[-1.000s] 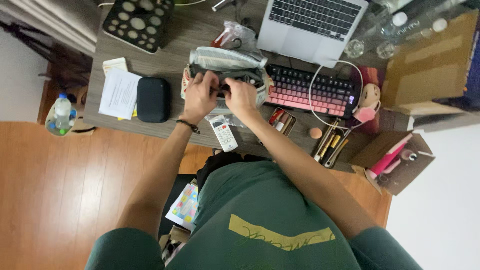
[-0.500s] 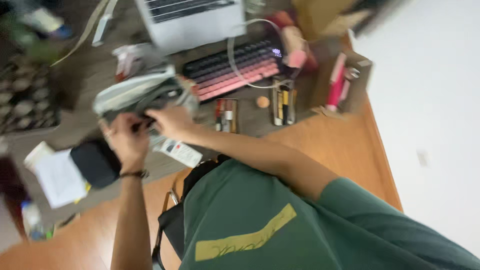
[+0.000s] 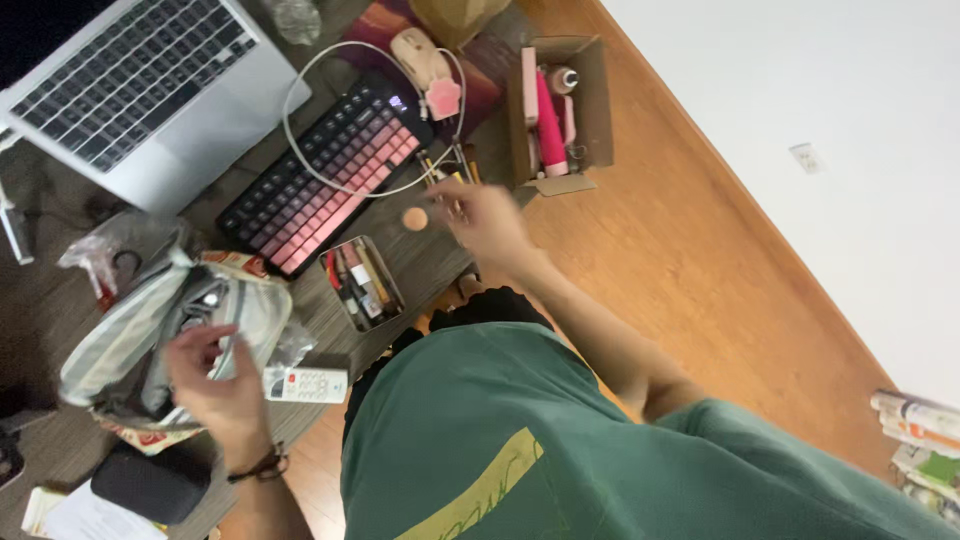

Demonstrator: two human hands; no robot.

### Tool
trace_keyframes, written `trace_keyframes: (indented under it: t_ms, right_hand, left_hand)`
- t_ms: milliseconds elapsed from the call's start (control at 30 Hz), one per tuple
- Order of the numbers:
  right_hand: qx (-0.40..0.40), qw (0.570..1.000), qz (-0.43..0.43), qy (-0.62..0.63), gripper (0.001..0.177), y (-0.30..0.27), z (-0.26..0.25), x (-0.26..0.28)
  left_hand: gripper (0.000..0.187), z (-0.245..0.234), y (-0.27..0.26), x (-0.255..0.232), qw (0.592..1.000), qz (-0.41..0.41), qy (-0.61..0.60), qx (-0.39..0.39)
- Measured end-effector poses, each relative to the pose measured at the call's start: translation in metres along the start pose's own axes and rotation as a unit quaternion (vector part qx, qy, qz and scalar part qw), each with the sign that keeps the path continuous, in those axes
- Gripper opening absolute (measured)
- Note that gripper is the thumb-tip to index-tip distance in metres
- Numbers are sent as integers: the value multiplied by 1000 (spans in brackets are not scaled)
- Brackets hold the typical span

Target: The person organizes cosmetic items by transferring them from a mesh bag and a cardboard box onto a desk. They handle various items including tubes, compacts, and brushes, placing them into a metal tin or arranging them on the desk surface.

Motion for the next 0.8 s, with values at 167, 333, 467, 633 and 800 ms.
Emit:
trace_keyframes:
  t_ms: [167,333,467,633,800]
  right_hand:
    - [-276,938,164,-129,16,1,-93,-115]
    - [-365,892,119,-240,23,1,-158,-174]
    - [-299,920,63,-244,22,25,-182,-187]
    - [-272,935,-6,-227,31,53,-187,-185]
    - [-246,953,20,-174,32,73,-181,-184]
  left_hand:
    - [29,93,54,-98,981,4,-133,139]
    - [25,156,95,-180,949,119,-99,273]
    - [29,195,103,-211,921,76,-131,359]
    - [33,223,102,-225,907,68,-119,399]
    - [33,234,99,-230,914,28,-127,383]
Point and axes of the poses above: each hand's wrist, its own y-axis towards the middle knuckle, its own z-axis out of the palm, x = y × z, the point moved 2 cm from there along y, towards the middle knuckle, and after that the axes turned 11 degrees about z, right-handed, at the moved point
